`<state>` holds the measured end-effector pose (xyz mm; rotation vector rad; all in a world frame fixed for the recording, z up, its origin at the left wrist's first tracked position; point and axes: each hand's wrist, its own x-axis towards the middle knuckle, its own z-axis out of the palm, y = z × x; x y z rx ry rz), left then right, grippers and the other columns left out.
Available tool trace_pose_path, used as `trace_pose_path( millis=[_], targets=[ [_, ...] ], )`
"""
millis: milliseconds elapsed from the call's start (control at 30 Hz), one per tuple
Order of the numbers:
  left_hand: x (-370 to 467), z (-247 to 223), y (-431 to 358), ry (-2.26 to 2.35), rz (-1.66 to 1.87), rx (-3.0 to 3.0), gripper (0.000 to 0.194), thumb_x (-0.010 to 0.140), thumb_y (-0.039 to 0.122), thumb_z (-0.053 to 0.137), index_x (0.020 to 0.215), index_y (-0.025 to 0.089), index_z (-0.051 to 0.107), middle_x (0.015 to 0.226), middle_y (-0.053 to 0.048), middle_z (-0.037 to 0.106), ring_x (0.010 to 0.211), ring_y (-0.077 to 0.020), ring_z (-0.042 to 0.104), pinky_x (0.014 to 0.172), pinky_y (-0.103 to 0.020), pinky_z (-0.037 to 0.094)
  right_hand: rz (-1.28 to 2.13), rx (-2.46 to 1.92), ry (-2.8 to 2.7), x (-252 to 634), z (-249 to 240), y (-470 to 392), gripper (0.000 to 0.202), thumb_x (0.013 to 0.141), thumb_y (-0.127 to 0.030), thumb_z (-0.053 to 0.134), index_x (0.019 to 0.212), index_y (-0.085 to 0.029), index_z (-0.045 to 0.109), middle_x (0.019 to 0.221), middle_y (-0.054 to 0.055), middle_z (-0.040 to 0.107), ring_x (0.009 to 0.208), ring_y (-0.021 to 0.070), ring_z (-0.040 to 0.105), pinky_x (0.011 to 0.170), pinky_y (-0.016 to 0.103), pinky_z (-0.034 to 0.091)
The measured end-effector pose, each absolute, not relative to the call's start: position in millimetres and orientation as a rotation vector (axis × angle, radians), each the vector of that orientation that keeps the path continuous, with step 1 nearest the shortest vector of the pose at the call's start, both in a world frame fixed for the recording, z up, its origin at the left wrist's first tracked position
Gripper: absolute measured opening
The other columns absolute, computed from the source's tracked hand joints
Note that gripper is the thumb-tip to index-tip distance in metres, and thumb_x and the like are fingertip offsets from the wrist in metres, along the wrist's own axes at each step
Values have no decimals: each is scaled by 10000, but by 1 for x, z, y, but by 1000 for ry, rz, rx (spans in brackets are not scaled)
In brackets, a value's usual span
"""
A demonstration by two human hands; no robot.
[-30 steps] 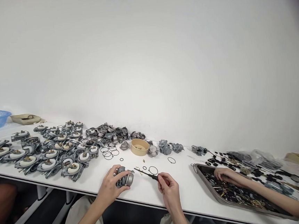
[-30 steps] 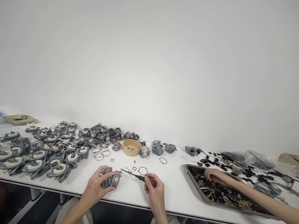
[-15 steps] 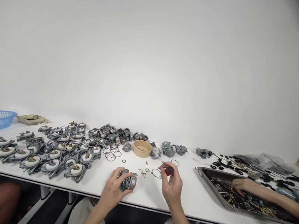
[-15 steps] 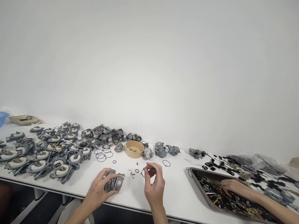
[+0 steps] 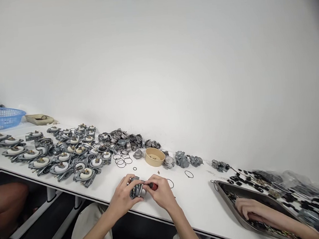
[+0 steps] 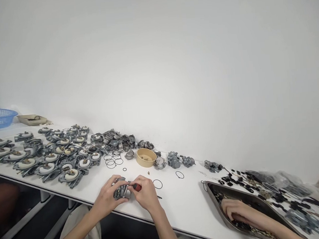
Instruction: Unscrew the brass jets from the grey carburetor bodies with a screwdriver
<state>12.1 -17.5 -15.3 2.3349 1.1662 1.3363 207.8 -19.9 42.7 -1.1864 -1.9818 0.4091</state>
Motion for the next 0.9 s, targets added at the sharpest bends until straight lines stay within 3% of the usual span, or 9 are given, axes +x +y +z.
trace_pose_path(
  millis=[300, 500, 600, 700, 900],
  targets=[
    [15, -15, -19, 1202, 1364, 2280, 533, 697, 212, 839, 1174, 334, 633, 1234, -55, 528, 1191, -284, 552, 981, -410, 499, 492, -1227, -1958, 207, 51, -15, 105, 784, -260, 700, 763, -233, 799, 672, 12, 633, 613, 155, 523, 604, 259, 399],
    [15, -10, -21, 1233, 1412, 2228, 490, 704, 256, 834, 1145, 313, 628, 1189, -49, 527, 1137, -274, 584, 924, -386, 519, 676, -1326, -1871, 218, 48, -4, 120, 737, -298, 729, 756, -188, 775, 537, -48, 493, 485, 115, 423, 509, 243, 349],
    [14, -8, -20, 1270, 1435, 2150, 475, 702, 290, 831, 1132, 318, 630, 1160, -29, 528, 1069, -251, 617, 878, -361, 530, 521, -1374, -1890, 230, 49, -1, 110, 730, -295, 721, 720, -193, 762, 559, -30, 527, 517, 125, 443, 515, 239, 331],
    [13, -6, -18, 1291, 1451, 2072, 477, 684, 302, 834, 1119, 319, 639, 1145, -13, 547, 1029, -235, 636, 868, -344, 530, 346, -1447, -1970, 236, 41, 0, 54, 677, -192, 716, 627, -212, 719, 543, -24, 553, 525, 132, 456, 515, 237, 292],
    [8, -9, -4, 1295, 1488, 1913, 474, 688, 348, 816, 1122, 277, 640, 1102, -33, 630, 1020, -250, 639, 874, -374, 526, 212, -1607, -2014, 231, 16, 6, 221, 696, -172, 698, 521, -210, 569, 503, -25, 553, 488, 130, 456, 519, 246, 241]
  ],
)
